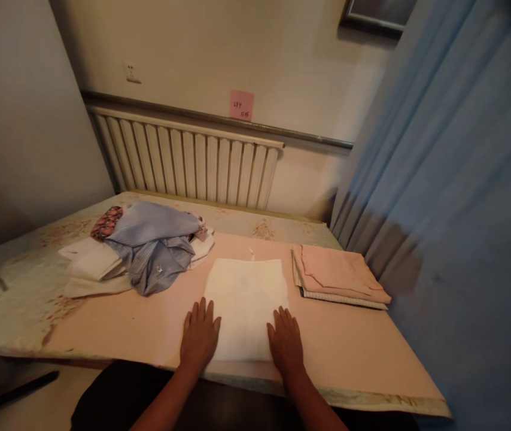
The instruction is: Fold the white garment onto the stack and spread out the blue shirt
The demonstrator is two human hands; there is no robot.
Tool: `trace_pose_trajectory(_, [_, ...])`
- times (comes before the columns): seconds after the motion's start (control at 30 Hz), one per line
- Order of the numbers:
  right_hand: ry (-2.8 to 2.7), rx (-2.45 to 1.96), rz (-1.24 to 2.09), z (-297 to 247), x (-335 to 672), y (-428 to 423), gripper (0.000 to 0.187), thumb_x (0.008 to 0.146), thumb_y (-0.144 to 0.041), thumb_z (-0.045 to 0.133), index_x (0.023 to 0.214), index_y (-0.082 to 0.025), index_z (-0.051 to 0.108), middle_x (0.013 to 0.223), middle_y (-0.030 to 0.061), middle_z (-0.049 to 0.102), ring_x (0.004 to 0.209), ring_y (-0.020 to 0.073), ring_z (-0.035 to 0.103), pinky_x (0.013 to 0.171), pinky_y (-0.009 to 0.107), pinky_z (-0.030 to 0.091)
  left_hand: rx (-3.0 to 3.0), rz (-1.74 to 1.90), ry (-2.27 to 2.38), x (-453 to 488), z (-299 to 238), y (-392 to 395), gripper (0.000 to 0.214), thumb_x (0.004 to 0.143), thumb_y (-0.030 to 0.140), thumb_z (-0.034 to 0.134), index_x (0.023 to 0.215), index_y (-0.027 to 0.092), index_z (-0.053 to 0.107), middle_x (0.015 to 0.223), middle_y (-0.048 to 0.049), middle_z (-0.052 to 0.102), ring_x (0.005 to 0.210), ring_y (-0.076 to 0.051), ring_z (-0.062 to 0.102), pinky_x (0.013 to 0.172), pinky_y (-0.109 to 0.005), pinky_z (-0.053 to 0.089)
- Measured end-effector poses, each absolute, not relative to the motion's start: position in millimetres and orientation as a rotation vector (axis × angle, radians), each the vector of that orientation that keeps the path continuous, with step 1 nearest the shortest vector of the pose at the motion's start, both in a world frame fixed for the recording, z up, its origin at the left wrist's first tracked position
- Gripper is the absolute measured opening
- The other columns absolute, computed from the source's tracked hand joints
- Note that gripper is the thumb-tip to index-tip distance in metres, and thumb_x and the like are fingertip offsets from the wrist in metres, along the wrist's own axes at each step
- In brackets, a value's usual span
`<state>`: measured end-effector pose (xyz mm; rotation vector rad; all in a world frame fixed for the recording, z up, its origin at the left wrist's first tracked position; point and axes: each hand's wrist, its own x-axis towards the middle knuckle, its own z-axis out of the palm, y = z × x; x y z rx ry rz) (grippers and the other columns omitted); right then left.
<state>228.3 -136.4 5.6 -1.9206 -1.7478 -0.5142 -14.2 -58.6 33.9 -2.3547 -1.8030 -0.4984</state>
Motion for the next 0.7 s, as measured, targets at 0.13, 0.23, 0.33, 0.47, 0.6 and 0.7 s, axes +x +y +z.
trace_pose_trajectory(0.13, [-1.742, -1.929, -0.508, 4.8, 228.5, -136.1, 0.040, 0.096, -0.034, 0.040, 0.123, -0.010, 0.058, 0.133, 0.0186, 0.054, 0.129, 0.0322, 0.043, 0.107, 0.051, 0.031, -2.351, -0.504, -1.822, -14.1, 34.3, -58.7, 0.051, 0.092, 0.036, 0.037, 0.136, 0.013, 0.048, 0.147, -0.0172, 0.041, 0.136, -0.031, 0.035, 0.107, -0.050, 0.029])
trace_pose_trajectory(0.23, [-1.745, -1.946, -0.494, 4.6, 228.6, -135.8, 0.040, 0.096, -0.033, 0.040, 0.122, -0.009, 0.058, 0.133, 0.0189, 0.054, 0.129, 0.0321, 0.044, 0.107, 0.051, 0.031, -2.341, -0.503, -1.801, -14.6, 32.8, -59.0, 0.050, 0.092, 0.036, 0.036, 0.135, 0.013, 0.048, 0.146, -0.0174, 0.042, 0.135, -0.031, 0.037, 0.107, -0.050, 0.029])
trace_pose_trajectory(0.33, [-1.749, -1.953, -0.493, 5.0, 228.7, -136.0, 0.040, 0.096, -0.032, 0.039, 0.121, -0.009, 0.058, 0.133, 0.0193, 0.054, 0.129, 0.0319, 0.044, 0.107, 0.050, 0.031, -2.335, -0.495, -1.781, -15.2, 31.4, -59.6, 0.050, 0.093, 0.035, 0.035, 0.135, 0.012, 0.048, 0.145, -0.0177, 0.043, 0.134, -0.030, 0.038, 0.107, -0.049, 0.030])
trace_pose_trajectory(0.47, [-1.738, -1.951, -0.488, 5.7, 228.4, -136.9, 0.039, 0.096, -0.031, 0.038, 0.121, -0.009, 0.059, 0.132, 0.0188, 0.055, 0.129, 0.0311, 0.044, 0.107, 0.050, 0.031, -2.332, -0.522, -1.776, -15.2, 31.1, -60.5, 0.049, 0.093, 0.035, 0.035, 0.134, 0.011, 0.049, 0.144, -0.0181, 0.044, 0.133, -0.030, 0.039, 0.108, -0.048, 0.030])
trace_pose_trajectory(0.6, [-1.733, -1.950, -0.481, 5.2, 228.3, -136.8, 0.039, 0.095, -0.031, 0.039, 0.121, -0.010, 0.059, 0.131, 0.0177, 0.056, 0.128, 0.0308, 0.045, 0.107, 0.049, 0.031, -2.329, -0.547, -1.776, -15.0, 30.6, -60.6, 0.048, 0.093, 0.034, 0.035, 0.133, 0.011, 0.050, 0.143, -0.0180, 0.046, 0.133, -0.029, 0.040, 0.108, -0.048, 0.030])
trace_pose_trajectory(0.7, [-1.717, -1.923, -0.495, 3.5, 228.9, -136.3, 0.038, 0.095, -0.032, 0.039, 0.120, -0.011, 0.059, 0.130, 0.0170, 0.057, 0.127, 0.0306, 0.046, 0.107, 0.049, 0.032, -2.322, -0.560, -1.781, -15.1, 30.0, -60.1, 0.048, 0.093, 0.034, 0.036, 0.132, 0.012, 0.051, 0.142, -0.0169, 0.047, 0.132, -0.029, 0.040, 0.108, -0.048, 0.030])
